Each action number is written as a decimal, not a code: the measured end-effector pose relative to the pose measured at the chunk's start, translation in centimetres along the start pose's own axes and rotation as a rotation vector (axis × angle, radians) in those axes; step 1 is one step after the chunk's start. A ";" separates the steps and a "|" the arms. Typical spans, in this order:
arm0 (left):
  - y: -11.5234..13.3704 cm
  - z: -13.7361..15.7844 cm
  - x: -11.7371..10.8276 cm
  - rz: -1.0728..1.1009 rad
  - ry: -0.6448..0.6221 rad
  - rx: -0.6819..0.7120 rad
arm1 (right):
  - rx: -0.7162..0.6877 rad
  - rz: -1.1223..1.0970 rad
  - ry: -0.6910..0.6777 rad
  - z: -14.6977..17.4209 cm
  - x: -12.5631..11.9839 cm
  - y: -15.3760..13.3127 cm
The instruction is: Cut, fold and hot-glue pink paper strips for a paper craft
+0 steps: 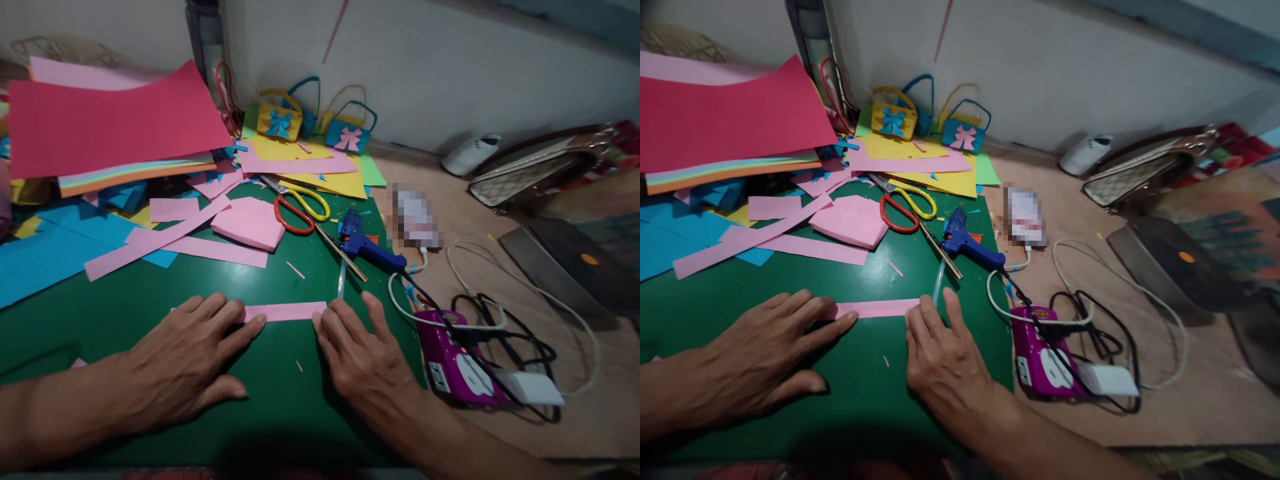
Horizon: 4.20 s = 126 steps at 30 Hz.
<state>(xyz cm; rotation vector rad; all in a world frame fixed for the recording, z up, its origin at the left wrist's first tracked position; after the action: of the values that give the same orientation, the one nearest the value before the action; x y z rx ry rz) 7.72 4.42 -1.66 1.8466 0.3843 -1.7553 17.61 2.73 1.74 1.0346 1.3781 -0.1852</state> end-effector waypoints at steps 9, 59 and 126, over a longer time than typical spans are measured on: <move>-0.1 0.2 -2.1 -0.085 0.186 0.067 | -0.095 0.083 0.132 -1.7 -0.5 -0.6; -3.2 -3.4 -3.0 -0.025 0.124 -0.227 | 0.372 -0.489 -0.097 -3.1 3.2 3.6; -3.3 -5.0 -1.5 -0.115 -0.090 -0.286 | 0.328 -0.420 -0.163 -4.2 3.8 3.5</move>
<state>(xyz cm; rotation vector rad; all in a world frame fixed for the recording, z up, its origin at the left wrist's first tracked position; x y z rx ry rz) 9.84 10.15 -0.85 1.5660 0.6798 -1.7482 17.87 9.33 0.81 0.9583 1.4297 -0.8116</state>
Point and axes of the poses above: each hand's wrist, its own z-axis away from the middle knuckle, its own x-axis out of the palm, y = z × x, the point moved 10 cm from there along -z, towards the middle knuckle, and after that the axes turned 5 degrees about z, right-handed, at the moved point
